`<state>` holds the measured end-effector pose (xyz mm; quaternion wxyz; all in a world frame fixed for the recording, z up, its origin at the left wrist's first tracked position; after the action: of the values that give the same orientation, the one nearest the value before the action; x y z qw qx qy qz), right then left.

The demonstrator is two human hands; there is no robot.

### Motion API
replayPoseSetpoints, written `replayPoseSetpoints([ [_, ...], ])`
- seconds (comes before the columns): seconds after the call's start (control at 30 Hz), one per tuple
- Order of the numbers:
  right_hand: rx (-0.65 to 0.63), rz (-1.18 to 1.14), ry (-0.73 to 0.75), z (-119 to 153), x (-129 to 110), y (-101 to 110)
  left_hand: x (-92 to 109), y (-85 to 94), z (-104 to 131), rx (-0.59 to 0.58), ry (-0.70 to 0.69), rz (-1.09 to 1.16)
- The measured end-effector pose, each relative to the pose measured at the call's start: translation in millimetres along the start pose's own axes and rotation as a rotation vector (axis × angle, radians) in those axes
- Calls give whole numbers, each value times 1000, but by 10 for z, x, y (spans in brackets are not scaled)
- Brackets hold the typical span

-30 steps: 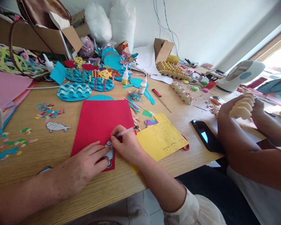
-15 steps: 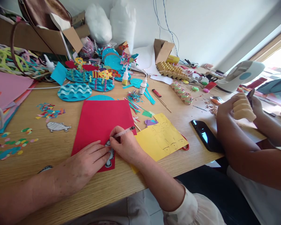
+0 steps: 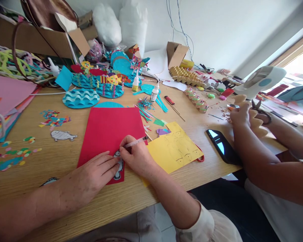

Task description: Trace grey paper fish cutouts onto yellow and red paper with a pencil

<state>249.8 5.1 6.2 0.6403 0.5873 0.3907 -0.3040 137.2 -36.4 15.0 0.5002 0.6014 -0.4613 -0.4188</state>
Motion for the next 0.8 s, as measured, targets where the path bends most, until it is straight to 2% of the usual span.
replayPoseSetpoints([
  [0.17, -17, -10, 19, -3, 6, -20, 1, 18, 1, 31, -4, 2],
  [0.8, 8, 61, 23, 7, -6, 5, 0, 5, -12, 10, -9, -39],
])
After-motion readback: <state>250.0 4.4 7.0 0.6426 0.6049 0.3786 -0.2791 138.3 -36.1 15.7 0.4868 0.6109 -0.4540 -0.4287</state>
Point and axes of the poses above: each hand's wrist, its own z-axis away from the middle knuckle, its own y-axis out of the back of the hand, x = y × z, the point moved 7 cm from there along -z, towards the middle knuckle, and after that the axes turned 9 degrees about -x, right-handed, at the moved point
